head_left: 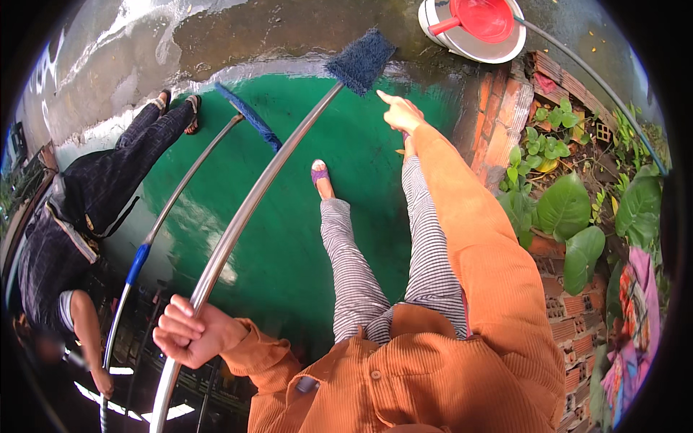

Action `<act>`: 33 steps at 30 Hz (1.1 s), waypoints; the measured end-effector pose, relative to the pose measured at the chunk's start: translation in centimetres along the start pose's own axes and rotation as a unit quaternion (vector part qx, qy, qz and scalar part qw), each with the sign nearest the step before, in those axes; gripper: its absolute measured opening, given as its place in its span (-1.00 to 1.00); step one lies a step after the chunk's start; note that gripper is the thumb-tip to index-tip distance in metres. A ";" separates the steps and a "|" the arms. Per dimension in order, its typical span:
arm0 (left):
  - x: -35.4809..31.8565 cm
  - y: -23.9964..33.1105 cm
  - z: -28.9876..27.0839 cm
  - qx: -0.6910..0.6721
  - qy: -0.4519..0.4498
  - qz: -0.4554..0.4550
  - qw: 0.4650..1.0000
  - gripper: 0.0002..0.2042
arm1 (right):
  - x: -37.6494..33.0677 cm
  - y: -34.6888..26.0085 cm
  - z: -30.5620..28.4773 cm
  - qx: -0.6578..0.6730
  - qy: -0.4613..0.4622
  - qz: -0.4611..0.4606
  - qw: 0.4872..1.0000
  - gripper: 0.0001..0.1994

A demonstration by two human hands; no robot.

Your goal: The person mops a green-painted floor in a workshop using a flat mop. They move a wooden stool to access areas underneath, then continue mopping around parked motorcycles and equipment. Later, they pour water from a red scoop onto the floor and continue mopping the wet area.

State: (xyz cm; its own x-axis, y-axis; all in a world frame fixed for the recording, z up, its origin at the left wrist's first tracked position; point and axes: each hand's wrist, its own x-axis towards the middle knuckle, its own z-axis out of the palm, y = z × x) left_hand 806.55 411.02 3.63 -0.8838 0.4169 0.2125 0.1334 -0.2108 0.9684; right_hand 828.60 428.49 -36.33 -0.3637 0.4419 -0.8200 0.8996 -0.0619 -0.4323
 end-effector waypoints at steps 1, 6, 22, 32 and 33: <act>0.4 -0.1 0.4 -0.015 -0.004 -0.010 1.000 -0.63 | 0.8 -2.6 -1.3 0.049 -0.070 0.043 0.995 -0.44; 1.2 -0.3 1.9 0.006 0.017 -0.032 0.999 -0.60 | 11.3 -0.5 -3.6 0.526 0.301 0.029 0.795 -0.44; 2.5 -0.5 7.1 0.018 -0.007 0.010 1.000 -0.63 | 21.2 20.0 -18.9 0.470 0.123 0.123 0.865 -0.77; 3.6 -1.2 7.9 0.033 -0.026 0.010 0.999 -0.62 | 13.8 17.6 -20.6 -0.408 0.239 0.100 0.876 -0.60; 3.6 -1.1 7.7 0.026 -0.024 0.008 0.999 -0.62 | 14.0 17.2 -20.3 -0.413 0.215 0.089 0.881 -0.61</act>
State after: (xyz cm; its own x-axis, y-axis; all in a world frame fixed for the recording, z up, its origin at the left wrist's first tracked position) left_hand 806.70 419.50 4.36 -0.8585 0.4566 0.2336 0.1720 -0.1729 0.9698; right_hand 843.85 451.83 -47.61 -0.2329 0.8007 -0.5520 0.8673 0.4278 0.2546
